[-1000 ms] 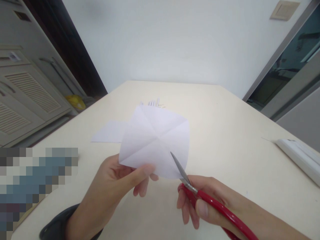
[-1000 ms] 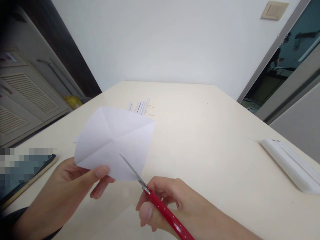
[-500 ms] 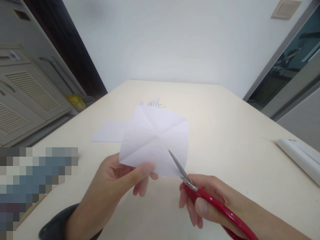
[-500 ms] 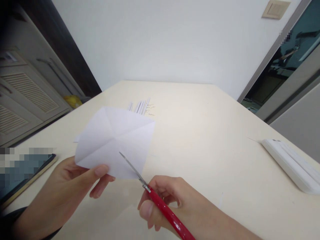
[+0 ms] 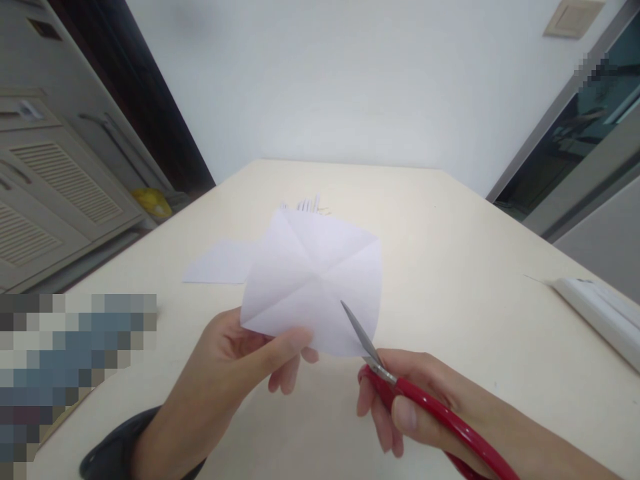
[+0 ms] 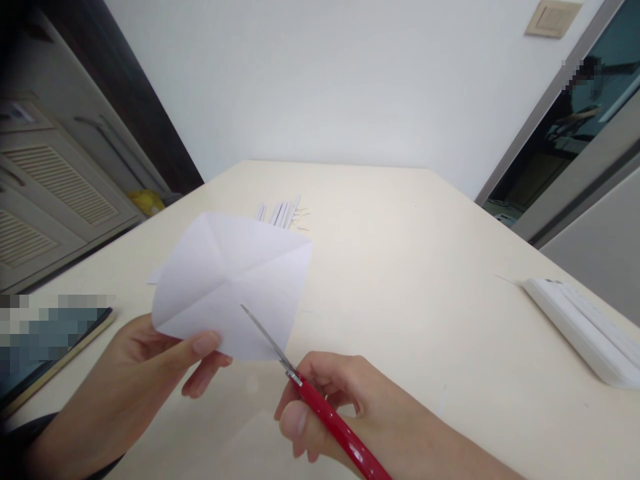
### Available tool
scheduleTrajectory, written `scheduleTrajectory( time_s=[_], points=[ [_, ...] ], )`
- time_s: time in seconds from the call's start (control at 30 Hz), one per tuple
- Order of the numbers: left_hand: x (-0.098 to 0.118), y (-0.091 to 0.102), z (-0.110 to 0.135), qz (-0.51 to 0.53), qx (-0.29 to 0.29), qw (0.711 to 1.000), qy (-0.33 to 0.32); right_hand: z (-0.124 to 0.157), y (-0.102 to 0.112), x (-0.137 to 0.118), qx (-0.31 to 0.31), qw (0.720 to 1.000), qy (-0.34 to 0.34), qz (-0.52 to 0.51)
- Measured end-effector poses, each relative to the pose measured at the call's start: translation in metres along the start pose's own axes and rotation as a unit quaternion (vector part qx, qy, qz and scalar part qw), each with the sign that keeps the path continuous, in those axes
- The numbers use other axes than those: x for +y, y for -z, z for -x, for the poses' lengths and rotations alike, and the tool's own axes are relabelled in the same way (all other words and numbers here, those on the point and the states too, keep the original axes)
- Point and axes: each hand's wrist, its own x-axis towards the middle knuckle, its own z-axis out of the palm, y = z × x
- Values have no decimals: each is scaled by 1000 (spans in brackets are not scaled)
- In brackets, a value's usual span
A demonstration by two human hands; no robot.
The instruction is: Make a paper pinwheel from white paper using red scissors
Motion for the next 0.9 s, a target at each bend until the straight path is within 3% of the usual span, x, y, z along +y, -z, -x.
scheduleTrajectory(
  time_s=[0.9],
  points=[
    [-5,4,0,31,-20,999,36,-8,-1,6,12,999,-23,-37]
  ],
)
